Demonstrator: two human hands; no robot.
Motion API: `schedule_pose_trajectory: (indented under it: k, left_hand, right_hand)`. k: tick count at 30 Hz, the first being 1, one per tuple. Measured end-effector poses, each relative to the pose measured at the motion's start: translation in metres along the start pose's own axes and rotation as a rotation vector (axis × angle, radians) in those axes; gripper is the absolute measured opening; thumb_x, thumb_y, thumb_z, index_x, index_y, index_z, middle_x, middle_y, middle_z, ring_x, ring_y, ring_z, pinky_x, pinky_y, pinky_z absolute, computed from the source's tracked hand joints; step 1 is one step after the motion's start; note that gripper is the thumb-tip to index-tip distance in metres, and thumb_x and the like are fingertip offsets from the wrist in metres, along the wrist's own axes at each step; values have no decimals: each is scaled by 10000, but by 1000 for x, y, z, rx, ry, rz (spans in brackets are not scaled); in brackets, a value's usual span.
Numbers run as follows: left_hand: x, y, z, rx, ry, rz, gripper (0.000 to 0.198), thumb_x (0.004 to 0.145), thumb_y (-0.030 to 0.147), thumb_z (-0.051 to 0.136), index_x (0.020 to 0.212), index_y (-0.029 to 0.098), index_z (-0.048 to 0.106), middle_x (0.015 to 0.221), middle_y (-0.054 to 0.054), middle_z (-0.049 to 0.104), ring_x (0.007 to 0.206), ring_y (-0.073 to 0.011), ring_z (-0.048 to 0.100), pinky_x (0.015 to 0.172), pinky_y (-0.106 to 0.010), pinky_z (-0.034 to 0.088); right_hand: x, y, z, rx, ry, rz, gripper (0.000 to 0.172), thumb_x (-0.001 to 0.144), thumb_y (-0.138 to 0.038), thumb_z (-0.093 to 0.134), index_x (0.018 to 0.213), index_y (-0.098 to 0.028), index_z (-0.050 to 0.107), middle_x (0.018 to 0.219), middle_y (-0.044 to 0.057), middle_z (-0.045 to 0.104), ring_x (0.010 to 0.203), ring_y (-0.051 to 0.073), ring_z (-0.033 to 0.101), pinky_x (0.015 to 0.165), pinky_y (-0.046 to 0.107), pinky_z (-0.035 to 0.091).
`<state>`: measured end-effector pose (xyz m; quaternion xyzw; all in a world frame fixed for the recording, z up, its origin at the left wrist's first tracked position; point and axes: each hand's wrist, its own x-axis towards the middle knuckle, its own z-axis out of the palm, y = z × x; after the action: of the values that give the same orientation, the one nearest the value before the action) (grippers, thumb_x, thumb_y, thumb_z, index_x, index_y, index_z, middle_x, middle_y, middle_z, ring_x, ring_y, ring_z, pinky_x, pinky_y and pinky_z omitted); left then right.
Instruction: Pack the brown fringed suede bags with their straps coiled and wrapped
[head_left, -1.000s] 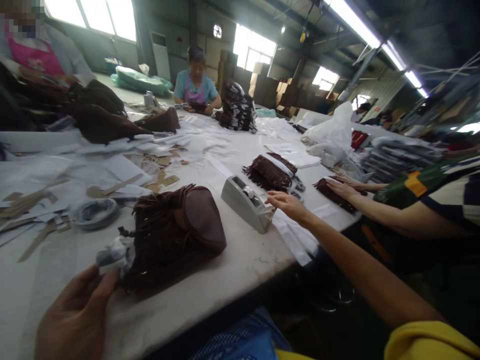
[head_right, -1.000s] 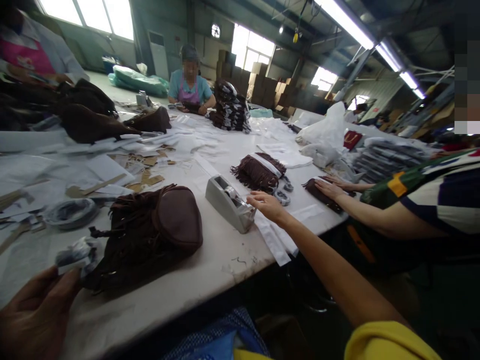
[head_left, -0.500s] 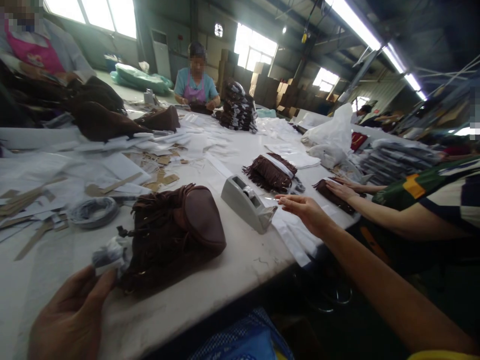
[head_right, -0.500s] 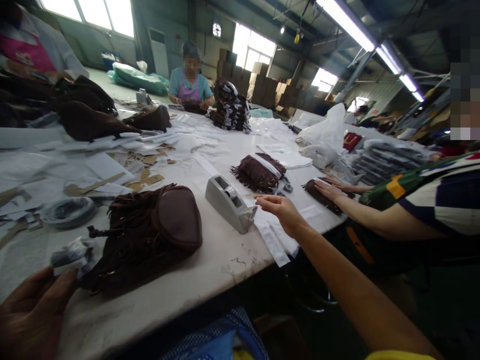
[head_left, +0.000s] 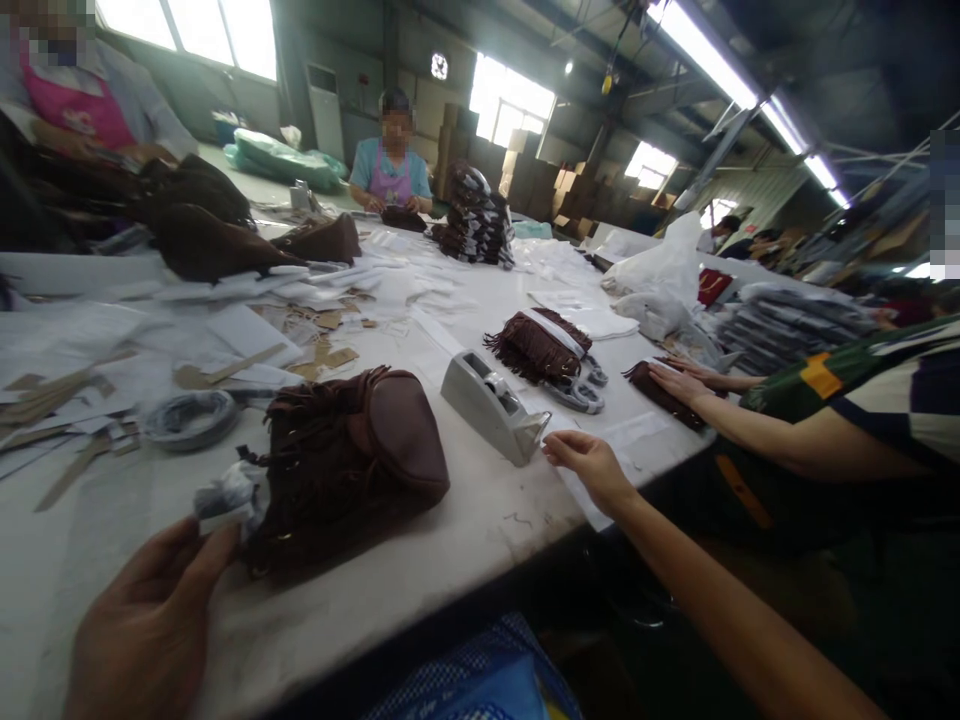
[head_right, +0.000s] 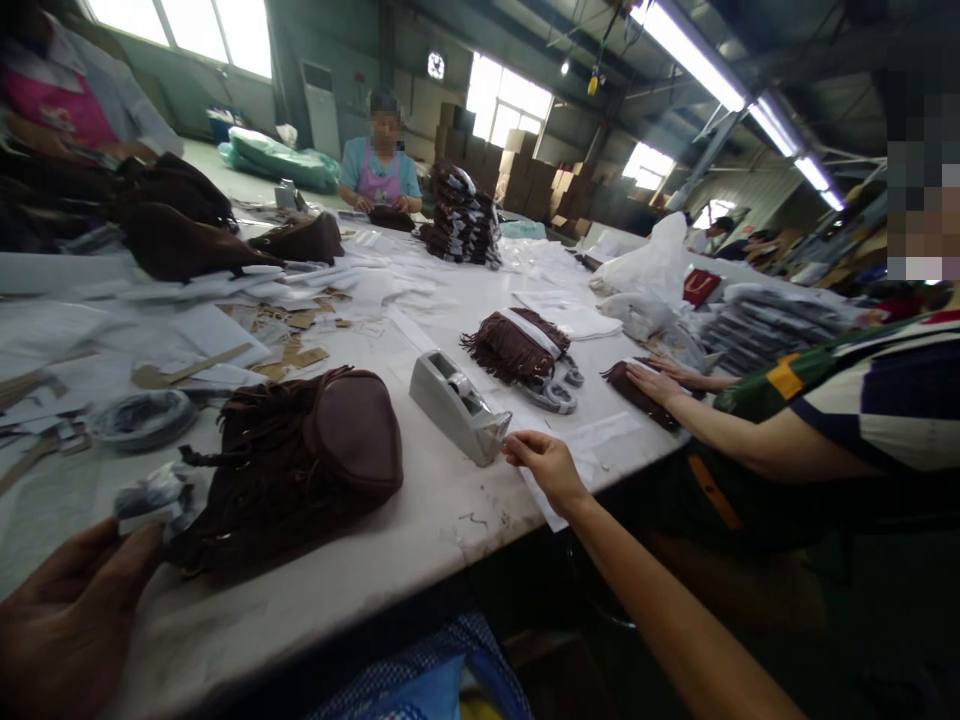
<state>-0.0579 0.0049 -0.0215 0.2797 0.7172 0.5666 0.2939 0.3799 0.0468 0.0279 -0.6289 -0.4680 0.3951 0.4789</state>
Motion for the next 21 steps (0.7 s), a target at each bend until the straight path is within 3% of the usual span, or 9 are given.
schedule_pose_trajectory:
  k: [4,7,10,15,21]
  left_hand:
    - [-12,23,3,-81,-18,-57,471,582,412,837,1015,258,735,962,21,771,894,-198,706,777,-274,572]
    - [-16,28,4,-230,-97,-34,475,588,349,849,1024,214,719,947,2,765,843,-152,698,756,-218,552]
    - [-19,31,4,-275,-203,36,472,630,378,843,1034,178,704,937,-31,759,827,-161,696,729,-229,555]
    - [-24,37,3,-301,-280,120,465,667,400,826,1037,153,692,919,-51,749,835,-181,691,730,-260,557]
    - [-24,36,2,-295,-340,189,408,720,389,795,1044,165,686,953,-60,734,834,-177,681,706,-243,538]
  right_hand:
    - [-23,-19,31,1,-161,-166,292,758,-443,776,855,-169,746,746,41,730,655,143,663,686,281,559]
    - [-37,-42,71,-22,-340,-283,219,815,-391,736,884,-184,752,720,28,728,645,146,675,667,274,567]
    - [-49,-63,117,-40,-524,-419,170,846,-331,714,952,-206,758,741,14,736,679,139,689,704,258,567]
    - [-61,-88,183,-9,-771,-583,329,853,-299,703,1176,-243,689,800,-10,748,700,137,697,721,258,573]
    - [-56,-97,223,-53,-809,-676,436,859,-298,689,1288,-282,611,853,-20,755,736,147,708,751,266,560]
